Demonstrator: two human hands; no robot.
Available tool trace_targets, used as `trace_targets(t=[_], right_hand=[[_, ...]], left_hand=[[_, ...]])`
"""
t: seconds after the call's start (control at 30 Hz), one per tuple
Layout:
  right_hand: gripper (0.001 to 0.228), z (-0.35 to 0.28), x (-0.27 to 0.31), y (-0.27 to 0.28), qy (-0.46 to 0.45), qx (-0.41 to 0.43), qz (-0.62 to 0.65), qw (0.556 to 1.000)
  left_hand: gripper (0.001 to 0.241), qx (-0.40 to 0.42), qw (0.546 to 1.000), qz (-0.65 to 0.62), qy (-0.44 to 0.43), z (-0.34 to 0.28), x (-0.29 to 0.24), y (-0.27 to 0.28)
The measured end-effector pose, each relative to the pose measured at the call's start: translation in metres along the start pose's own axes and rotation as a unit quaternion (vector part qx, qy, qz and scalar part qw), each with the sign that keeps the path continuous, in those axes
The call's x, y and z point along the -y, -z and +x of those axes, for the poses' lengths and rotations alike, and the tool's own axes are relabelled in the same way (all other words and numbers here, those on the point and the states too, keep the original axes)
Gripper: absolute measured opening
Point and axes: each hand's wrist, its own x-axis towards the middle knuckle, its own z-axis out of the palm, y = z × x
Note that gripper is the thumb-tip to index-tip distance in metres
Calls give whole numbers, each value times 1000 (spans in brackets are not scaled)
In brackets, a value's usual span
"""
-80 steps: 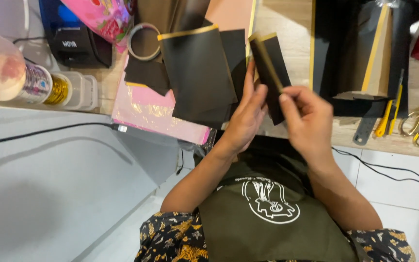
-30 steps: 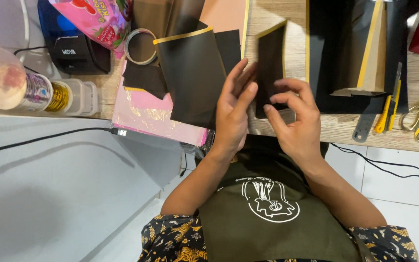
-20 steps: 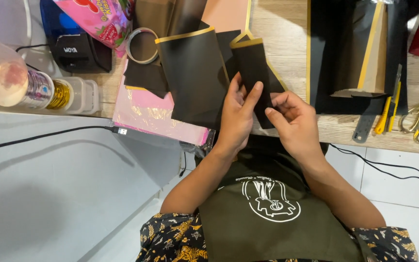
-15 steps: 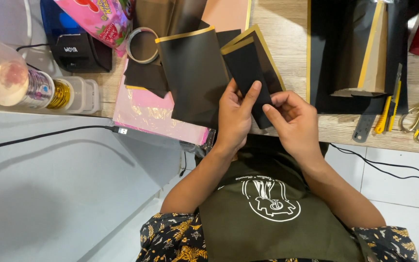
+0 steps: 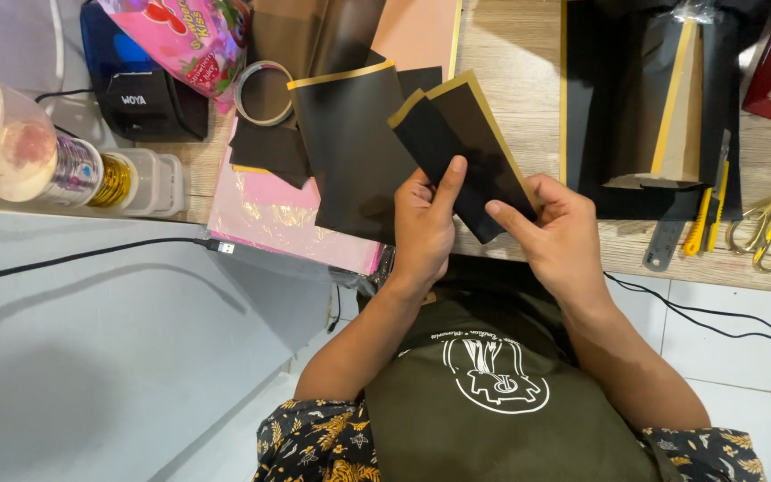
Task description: The person cuts several sheets of decorative paper using a utility knife and assembles them around a base to create a flower bouquet, securing the paper with adhesive tape.
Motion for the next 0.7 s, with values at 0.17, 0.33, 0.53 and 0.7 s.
trace_targets(t=[0.17,0.33,0.53,0.7], right_hand=[[29,2,4,0,-8,4,-3,1000],[49,-4,6,0,327,-115,-286,893],[30,0,-26,-9,468,-69,-431,768],[14,6,-28,-19,498,-131,-444,733]], left_hand=[[25,12,1000,5,3,6,25,12],[24,-39,998,26,-40,15,66,34],[27,-87,994,25,-57,22,96,43],[26,-129,989,27,-72,13,63,6]])
